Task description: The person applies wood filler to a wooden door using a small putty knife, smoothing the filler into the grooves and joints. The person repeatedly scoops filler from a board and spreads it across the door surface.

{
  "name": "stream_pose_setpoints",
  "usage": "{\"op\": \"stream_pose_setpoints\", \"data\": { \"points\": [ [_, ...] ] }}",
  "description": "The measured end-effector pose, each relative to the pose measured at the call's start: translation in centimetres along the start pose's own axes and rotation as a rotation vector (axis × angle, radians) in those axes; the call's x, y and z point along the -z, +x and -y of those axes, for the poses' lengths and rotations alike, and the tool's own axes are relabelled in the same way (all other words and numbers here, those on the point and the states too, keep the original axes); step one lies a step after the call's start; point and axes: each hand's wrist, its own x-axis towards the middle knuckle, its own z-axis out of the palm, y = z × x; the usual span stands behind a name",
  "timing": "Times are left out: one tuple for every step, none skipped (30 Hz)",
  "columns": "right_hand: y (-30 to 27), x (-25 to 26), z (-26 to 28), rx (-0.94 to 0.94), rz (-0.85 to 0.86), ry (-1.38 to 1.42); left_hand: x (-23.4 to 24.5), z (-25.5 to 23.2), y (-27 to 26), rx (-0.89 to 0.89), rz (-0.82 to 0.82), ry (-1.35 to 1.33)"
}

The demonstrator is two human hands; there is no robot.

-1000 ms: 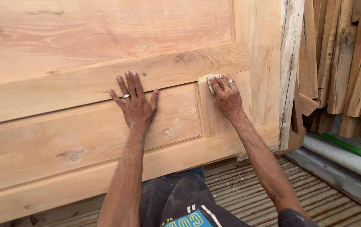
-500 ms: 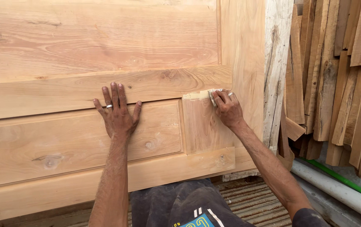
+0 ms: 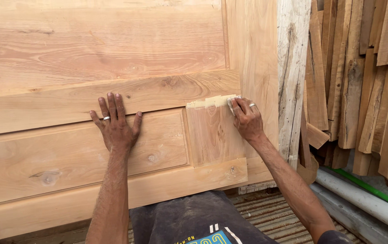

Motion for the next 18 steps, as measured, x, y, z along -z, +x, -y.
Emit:
{"op": "stream_pose_setpoints", "data": {
  "points": [
    [-0.7,0.0,0.0,0.011,-0.001,-0.031,-0.2,0.1,-0.9,0.016,0.017,0.001],
    [-1.6,0.2,0.3,0.023,-0.003,-0.063,-0.4,0.2,-1.8,0.022,0.033,-0.005],
    [-1.8,0.3,0.4,0.036,-0.014,-0.098,-0.5,0.2,-2.1,0.024,0.039,-0.013],
    [-2.2,0.8,0.7,0.035,0.047,-0.062,-0.3,0.3,-2.7,0.026,0.045,-0.020],
    [-1.3,1.1,0.5,0.051,0.072,-0.044,0.1,0.2,-1.3,0.026,0.028,0.000],
    [-0.4,1.6,0.3,0.068,0.098,-0.026,0.6,0.0,-0.6,0.026,0.011,0.019],
    [-0.6,2.2,0.3,0.009,0.171,0.006,0.9,-0.2,-0.8,0.024,0.014,0.041],
    [-0.7,2.8,0.3,-0.050,0.243,0.039,1.0,-0.5,-0.4,0.014,0.007,0.034],
    [-0.6,3.3,0.3,-0.095,0.330,0.081,0.9,-0.5,-0.9,0.023,0.008,0.028],
    [-0.2,3.3,0.5,-0.103,0.270,0.159,0.8,-0.4,-1.1,0.032,0.009,0.023],
    [0.7,3.3,0.6,-0.103,0.220,0.238,0.5,-0.3,-1.5,0.029,0.012,0.032],
    [1.9,3.2,0.8,-0.106,0.171,0.319,0.2,0.0,-1.5,0.025,0.014,0.040],
    [3.5,2.9,1.1,-0.006,0.193,0.335,-0.1,0.2,-1.4,0.026,0.016,0.046],
    [5.3,2.4,1.6,0.093,0.213,0.351,-0.4,0.4,-1.3,0.039,0.017,0.039],
    [6.5,1.8,2.5,0.175,0.235,0.368,-0.7,0.5,-1.2,0.038,0.027,0.034],
    [7.6,1.3,3.4,0.241,0.264,0.340,-1.0,0.5,-1.4,0.036,0.037,0.029],
    [9.1,0.9,4.1,0.314,0.286,0.307,-1.1,0.4,-1.2,0.027,0.021,0.048],
    [10.5,0.7,4.7,0.388,0.307,0.274,-1.0,0.4,-1.0,0.017,0.005,0.067]
  ]
}}
